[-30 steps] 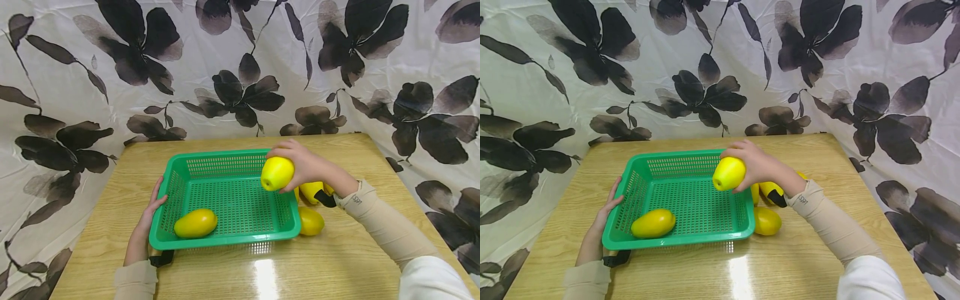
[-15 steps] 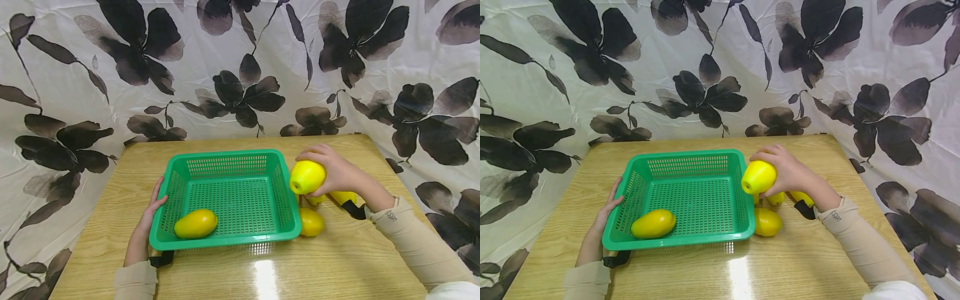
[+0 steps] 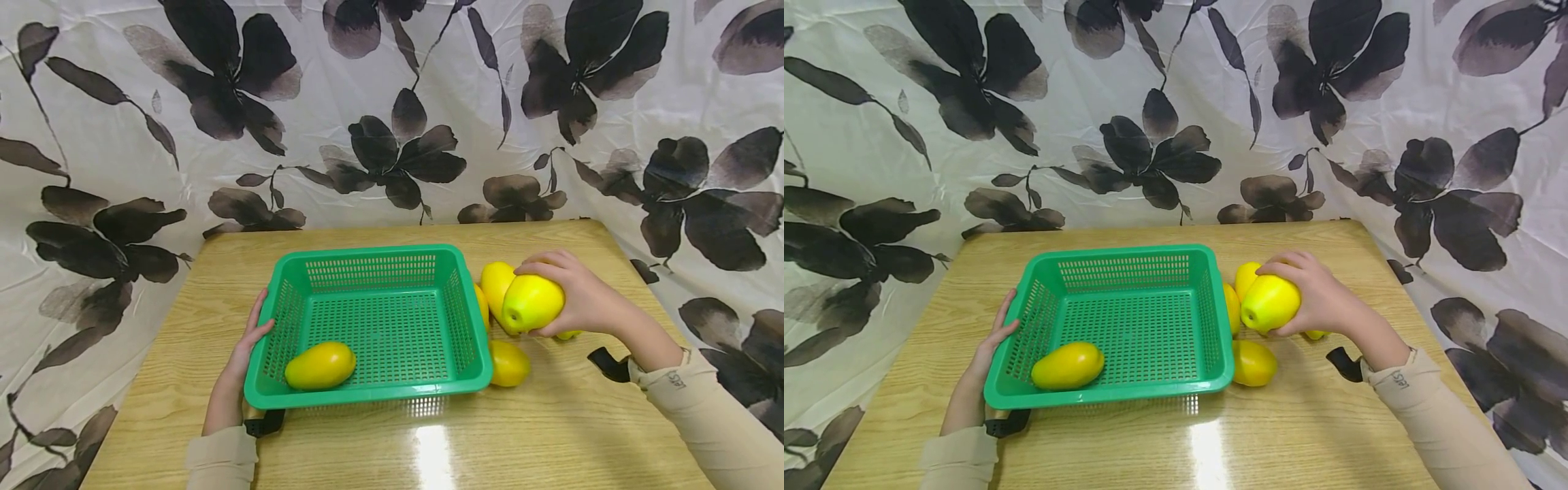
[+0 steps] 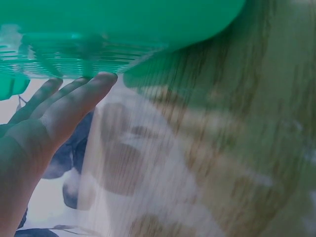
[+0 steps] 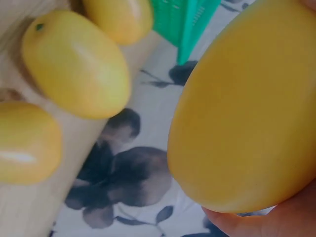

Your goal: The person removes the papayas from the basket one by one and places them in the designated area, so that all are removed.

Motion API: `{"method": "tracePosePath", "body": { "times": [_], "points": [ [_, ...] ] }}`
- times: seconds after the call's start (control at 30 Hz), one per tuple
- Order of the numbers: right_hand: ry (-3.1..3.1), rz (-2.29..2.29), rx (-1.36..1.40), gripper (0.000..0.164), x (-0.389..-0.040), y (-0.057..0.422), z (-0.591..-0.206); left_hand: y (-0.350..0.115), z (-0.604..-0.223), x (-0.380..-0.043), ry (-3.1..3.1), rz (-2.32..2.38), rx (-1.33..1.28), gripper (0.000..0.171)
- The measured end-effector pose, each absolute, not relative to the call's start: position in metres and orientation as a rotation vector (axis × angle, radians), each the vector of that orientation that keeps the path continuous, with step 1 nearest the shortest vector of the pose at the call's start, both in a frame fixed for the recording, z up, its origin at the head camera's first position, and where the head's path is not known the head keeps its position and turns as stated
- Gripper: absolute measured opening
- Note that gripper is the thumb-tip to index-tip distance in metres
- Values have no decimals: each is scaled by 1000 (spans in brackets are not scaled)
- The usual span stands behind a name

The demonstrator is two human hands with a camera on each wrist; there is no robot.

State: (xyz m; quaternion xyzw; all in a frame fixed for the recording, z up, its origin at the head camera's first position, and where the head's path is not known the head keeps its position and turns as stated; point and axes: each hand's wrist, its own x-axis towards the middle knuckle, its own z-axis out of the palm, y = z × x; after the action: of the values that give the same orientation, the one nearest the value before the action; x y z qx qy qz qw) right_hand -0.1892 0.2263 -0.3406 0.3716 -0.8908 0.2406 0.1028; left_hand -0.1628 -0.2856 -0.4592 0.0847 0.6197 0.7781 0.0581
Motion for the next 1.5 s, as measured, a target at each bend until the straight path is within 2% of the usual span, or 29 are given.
{"method": "tracePosePath", "body": {
  "times": [0.7,0.9,1.5],
  "points": [
    [-2661,649,1032,76,-173,256,-401,-285,-461,-163,1888,2361,229,62],
    [-2764,647,976,77,-171,260,-419,-287,-457,-159,1983,2237,173,60],
    [-2835,594,929,79,-171,267,-453,-286,-457,-159,1913,2294,205,60]
  ]
}}
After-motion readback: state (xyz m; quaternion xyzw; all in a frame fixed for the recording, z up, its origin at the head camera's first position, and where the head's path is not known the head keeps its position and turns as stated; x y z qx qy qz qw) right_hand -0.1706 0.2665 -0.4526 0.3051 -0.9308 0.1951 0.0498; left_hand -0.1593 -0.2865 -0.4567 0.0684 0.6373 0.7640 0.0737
